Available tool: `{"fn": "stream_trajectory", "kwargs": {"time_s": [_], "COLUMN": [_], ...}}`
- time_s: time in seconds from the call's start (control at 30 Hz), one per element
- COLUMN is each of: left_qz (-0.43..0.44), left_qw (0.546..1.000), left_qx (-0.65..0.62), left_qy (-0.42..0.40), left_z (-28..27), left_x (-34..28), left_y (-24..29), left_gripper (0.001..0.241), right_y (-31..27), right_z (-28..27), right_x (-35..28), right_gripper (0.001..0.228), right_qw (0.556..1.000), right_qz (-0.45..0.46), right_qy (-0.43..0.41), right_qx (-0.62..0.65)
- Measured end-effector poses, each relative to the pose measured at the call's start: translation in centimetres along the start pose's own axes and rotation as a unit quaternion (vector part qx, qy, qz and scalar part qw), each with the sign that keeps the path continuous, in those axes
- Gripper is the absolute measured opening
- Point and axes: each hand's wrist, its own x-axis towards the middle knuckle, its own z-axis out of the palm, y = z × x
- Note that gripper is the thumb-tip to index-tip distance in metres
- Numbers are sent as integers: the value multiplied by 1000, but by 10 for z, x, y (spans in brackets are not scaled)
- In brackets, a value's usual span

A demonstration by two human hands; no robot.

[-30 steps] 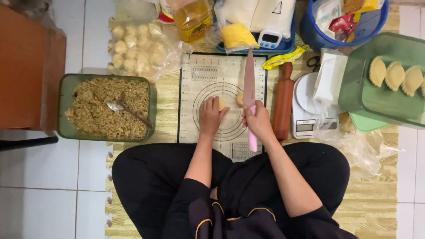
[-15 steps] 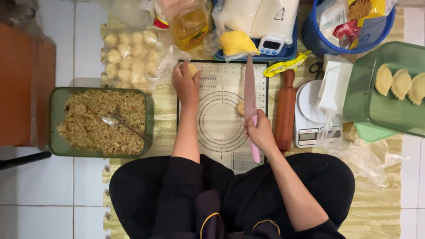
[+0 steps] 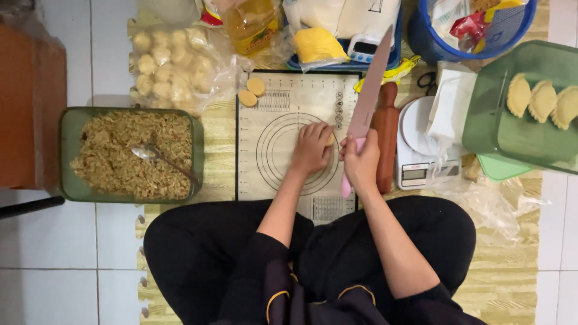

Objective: Rolling out dough, cutting it into shapes, and preparing it for filling to make pastels.

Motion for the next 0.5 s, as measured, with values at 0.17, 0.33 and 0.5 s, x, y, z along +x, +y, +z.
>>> {"fn": "stream_trajectory", "kwargs": {"time_s": [0.17,0.33,0.5], "left_qz": [-156,-419,-453], "left_qw": [971,852,891], "left_qx": [-137,-281,20], "left_qy": [115,137,-38], "left_z": [-23,-77,-70], "left_x": [-24,-58,-77], "left_y": [7,7,-17], "left_gripper": [45,38,77], "right_y": [5,8,19], "right_z": [-2,-3,-1], "right_x": [0,-8,-9], "right_gripper": [8,16,25], "right_qw": [999,991,931], "right_qz": [-10,5,-12], "right_qy": [-28,-107,-194], "right_qx": [-15,-75,-309]}}
